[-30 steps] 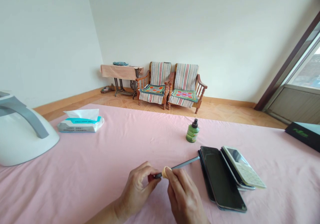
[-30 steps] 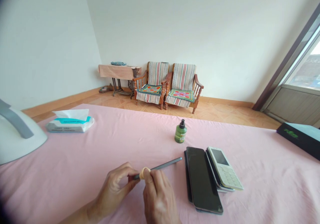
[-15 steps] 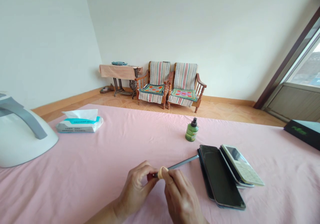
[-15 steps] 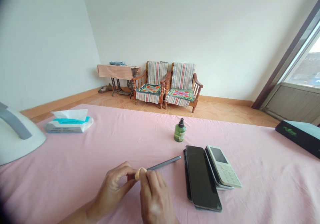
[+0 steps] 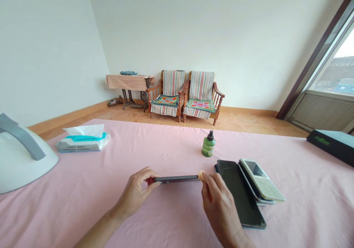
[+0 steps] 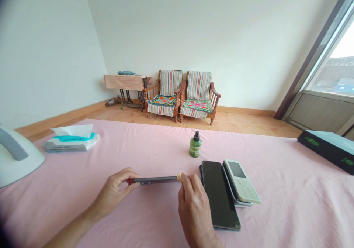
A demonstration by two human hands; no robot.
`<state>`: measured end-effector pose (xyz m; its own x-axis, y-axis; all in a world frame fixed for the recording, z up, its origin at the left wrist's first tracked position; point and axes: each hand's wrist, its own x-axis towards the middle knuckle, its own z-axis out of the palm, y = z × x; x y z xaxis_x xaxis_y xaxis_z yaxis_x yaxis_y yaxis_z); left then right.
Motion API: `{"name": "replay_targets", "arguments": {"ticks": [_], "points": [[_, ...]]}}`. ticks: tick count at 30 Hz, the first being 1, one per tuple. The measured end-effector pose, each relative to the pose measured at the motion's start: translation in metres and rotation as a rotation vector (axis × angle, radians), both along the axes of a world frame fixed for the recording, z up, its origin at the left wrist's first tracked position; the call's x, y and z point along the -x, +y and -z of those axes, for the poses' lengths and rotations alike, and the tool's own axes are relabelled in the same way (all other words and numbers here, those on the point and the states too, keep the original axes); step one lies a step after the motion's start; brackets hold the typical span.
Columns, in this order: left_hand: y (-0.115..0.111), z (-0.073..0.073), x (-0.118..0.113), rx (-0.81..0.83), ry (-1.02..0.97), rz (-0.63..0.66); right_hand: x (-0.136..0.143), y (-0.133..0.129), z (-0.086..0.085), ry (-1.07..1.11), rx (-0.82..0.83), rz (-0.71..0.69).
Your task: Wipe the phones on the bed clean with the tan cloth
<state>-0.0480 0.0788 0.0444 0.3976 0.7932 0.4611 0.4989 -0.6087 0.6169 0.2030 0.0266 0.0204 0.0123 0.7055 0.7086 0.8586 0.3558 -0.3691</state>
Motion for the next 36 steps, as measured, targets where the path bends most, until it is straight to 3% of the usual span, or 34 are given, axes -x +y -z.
{"name": "replay_targets", "arguments": {"ticks": [6, 10, 14, 21, 25, 31, 33, 36], "points": [[-0.011, 0.009, -0.014, -0.352, 0.137, -0.100, -0.001, 0.003, 0.001, 0.007, 0.003, -0.020], [-0.012, 0.010, -0.017, -0.471, 0.276, -0.125, 0.009, 0.000, -0.001, 0.004, 0.011, -0.069], [-0.008, 0.013, -0.014, -0.463, 0.285, -0.102, 0.021, -0.003, 0.000, -0.006, 0.038, -0.160], [-0.002, 0.023, -0.011, -0.368, 0.323, 0.004, -0.002, 0.008, 0.007, 0.089, 0.170, -0.024], [-0.001, 0.013, -0.009, -0.356, 0.252, 0.003, -0.007, 0.007, 0.000, 0.191, 0.156, -0.048], [0.009, -0.007, 0.005, -0.181, 0.189, 0.029, 0.002, 0.001, -0.008, 0.425, 0.161, -0.136], [0.012, -0.009, 0.009, -0.206, 0.212, 0.026, 0.006, 0.001, -0.007, 0.484, 0.177, -0.138], [0.012, -0.010, 0.006, -0.384, 0.295, -0.048, 0.011, 0.003, -0.004, 0.521, 0.165, -0.131]]}}
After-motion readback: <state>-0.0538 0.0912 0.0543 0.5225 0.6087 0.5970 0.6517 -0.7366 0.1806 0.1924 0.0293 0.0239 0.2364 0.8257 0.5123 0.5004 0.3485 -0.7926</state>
